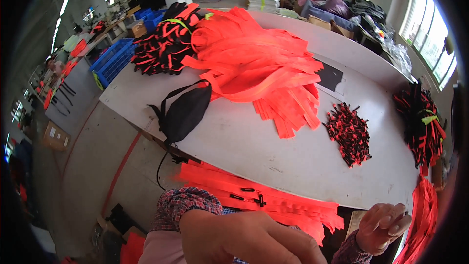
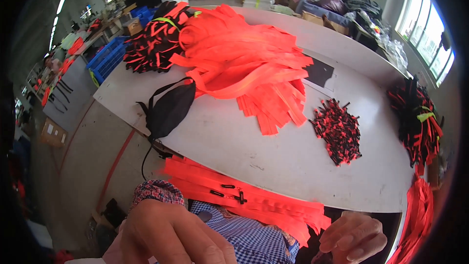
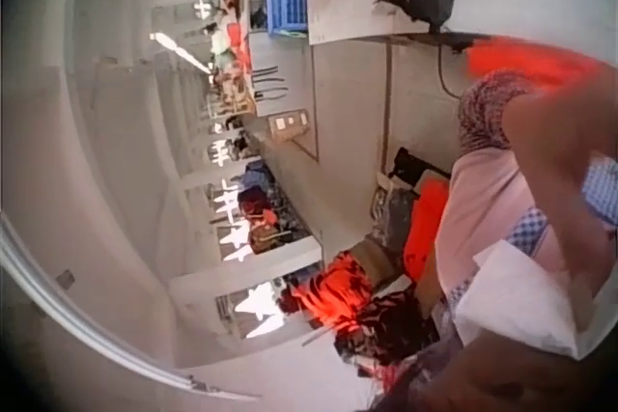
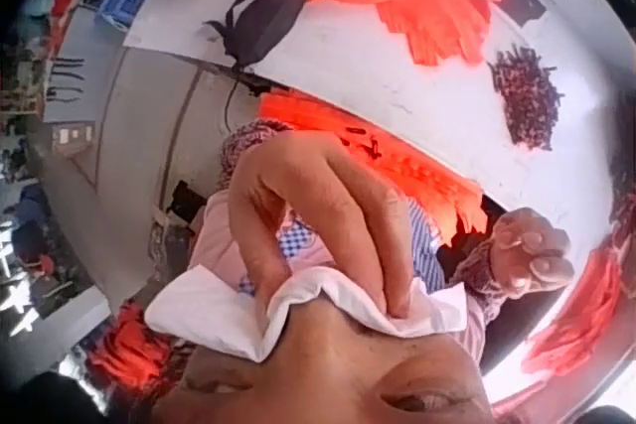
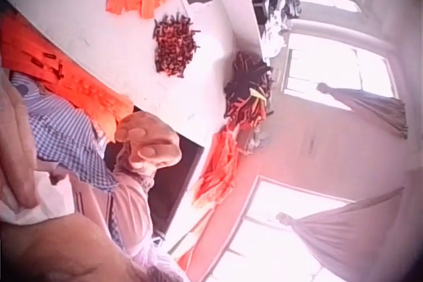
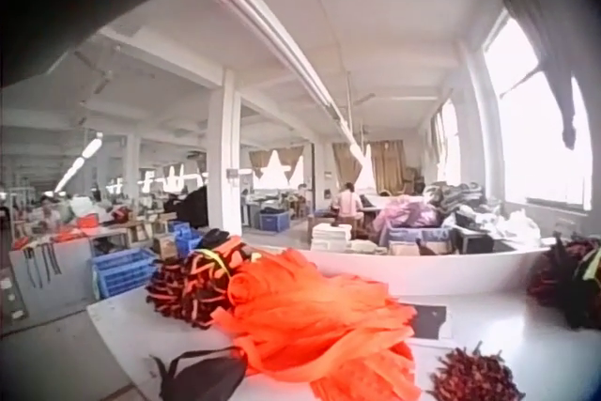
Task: Assembling zipper sliders onto red zipper tapes at a workstation.
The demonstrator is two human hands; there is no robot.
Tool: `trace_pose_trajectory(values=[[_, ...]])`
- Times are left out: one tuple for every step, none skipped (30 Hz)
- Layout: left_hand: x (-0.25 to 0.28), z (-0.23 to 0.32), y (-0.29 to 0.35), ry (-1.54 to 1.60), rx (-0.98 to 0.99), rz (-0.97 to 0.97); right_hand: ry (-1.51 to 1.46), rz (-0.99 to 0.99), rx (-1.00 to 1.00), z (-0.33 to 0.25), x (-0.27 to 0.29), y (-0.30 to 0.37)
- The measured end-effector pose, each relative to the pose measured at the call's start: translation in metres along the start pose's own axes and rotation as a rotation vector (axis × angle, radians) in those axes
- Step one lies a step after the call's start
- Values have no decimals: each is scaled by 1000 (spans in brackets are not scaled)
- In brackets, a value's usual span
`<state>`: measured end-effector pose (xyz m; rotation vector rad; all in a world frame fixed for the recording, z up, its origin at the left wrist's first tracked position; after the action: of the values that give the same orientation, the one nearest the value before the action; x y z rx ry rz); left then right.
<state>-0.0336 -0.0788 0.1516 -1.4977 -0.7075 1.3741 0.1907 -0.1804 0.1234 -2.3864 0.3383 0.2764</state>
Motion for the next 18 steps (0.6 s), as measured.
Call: trace_pose_trajectory(values=[[1,6,-4,-25,-22,-37,24,-62,-35,6,4,-4],[0,13,-7,-69,-62,-62,16,-42,-44,12,5,-3],[-1,19,-10,-114,-103,-85,45,-145,-35,17,7,-9],[-3,24,-12,-170,-163,-103,37,-219,-79,20,7,-12],[-5,30,-13,-197,-179,-111,39,-288,-126,22,6,-14],[-7,35,-15,-224,-196,-119,48,-275,-114,28,2,-15],[-9,40,-15,-226,-173,-118,64,-262,-105,32,-2,-16],[-10,44,-16,-251,-186,-132,86,-281,-94,36,-6,-18],[-11,48,-16,-275,-199,-145,107,-282,-71,41,-11,-19],[-11,50,-17,-315,-246,-170,88,-291,-87,46,-15,-21],[-12,52,-17,-330,-269,-179,73,-295,-103,50,-20,-22],[-11,54,-18,-345,-293,-188,69,-298,-115,53,-24,-24],[-11,55,-17,-338,-295,-178,69,-298,-130,56,-27,-25],[-10,57,-18,-341,-302,-189,72,-296,-141,59,-29,-26],[-8,58,-19,-343,-309,-200,68,-302,-147,62,-30,-27],[-7,61,-20,-360,-323,-226,65,-307,-157,64,-31,-28],[-4,63,-21,-380,-339,-260,65,-312,-169,65,-32,-29],[-2,66,-22,-399,-355,-294,68,-315,-177,67,-32,-29]])
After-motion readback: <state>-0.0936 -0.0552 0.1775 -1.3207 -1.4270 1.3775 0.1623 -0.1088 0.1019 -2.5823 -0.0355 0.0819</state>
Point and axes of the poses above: each hand's wrist, its own y-axis away from the middle knuckle, its own x-axis out of the back of the hand, z = x × y, the point moved 1 cm from there along -y, towards the middle knuckle, and after that the axes turned 13 degrees about -x, right-handed, at the moved point
